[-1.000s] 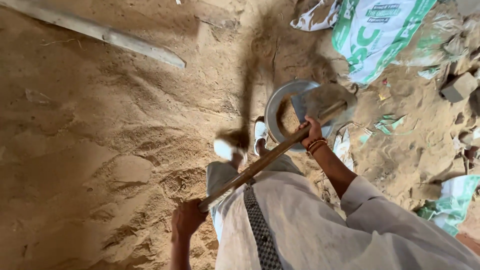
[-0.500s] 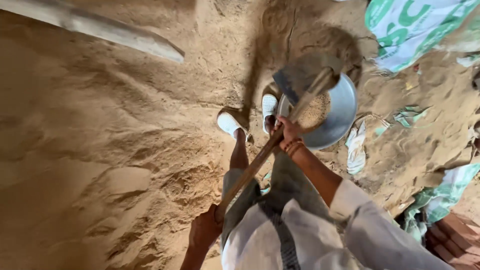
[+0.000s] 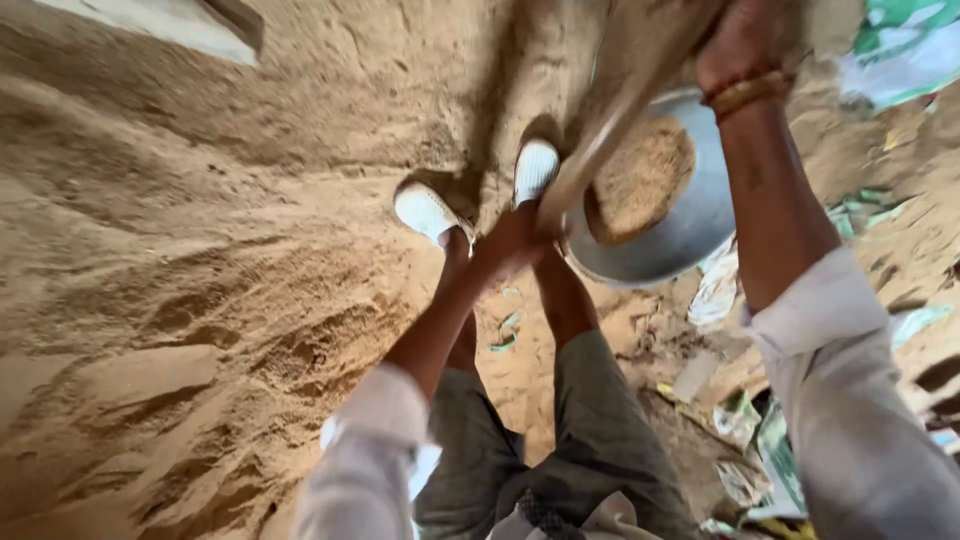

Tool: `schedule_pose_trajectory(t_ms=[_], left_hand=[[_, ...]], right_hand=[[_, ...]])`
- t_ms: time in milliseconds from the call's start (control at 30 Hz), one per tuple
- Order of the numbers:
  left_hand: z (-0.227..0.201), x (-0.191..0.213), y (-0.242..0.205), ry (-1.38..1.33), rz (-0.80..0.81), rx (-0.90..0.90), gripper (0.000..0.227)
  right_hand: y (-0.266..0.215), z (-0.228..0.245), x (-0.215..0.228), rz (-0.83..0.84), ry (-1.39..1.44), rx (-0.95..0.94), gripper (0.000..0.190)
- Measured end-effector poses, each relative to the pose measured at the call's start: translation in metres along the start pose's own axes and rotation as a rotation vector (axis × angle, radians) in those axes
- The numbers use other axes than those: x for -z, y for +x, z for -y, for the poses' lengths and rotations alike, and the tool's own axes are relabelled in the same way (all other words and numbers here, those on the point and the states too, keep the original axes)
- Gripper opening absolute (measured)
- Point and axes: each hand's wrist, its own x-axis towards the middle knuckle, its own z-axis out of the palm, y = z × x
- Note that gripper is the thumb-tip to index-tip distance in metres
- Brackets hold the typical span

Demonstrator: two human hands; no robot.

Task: The person digs sand from a sandy pit floor using a long-handled hoe, repeatedly striking and scraping the ground and scooping loosened sand toward a metal basin. They reposition their stance and continue digging across the pit floor throughout the clip.

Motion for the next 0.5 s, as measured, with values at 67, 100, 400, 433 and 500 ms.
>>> schedule_pose_trajectory(t_ms=[67,100,400,433,500], left_hand=[[-0.039,0.021,0.043,0.033,-0.074,-0.117,0.058],[-0.033,0.015,0.058,0.034,-0.069,-0.121,0.058],[-0.053,-0.017,0.024,-0.077,-0.3,-0.17,0.05],[-0.063,-0.018,0.015,-0.187,-0.255,-0.084,0.052],[-0.071,-0.029,-0.003,-0.297,-0.203,-0.004,0.053]], right_hand=[[0.001,-0.014,-0.032,-0.033,-0.1,0.02,0.03],[0.002,-0.017,-0.035,-0.038,-0.101,0.024,0.03],[-0.031,-0.009,-0.067,-0.012,-0.288,-0.065,0.039],[-0.037,0.003,-0.076,0.016,-0.357,-0.056,0.034],[-0.057,0.021,-0.092,0.038,-0.428,-0.04,0.029]])
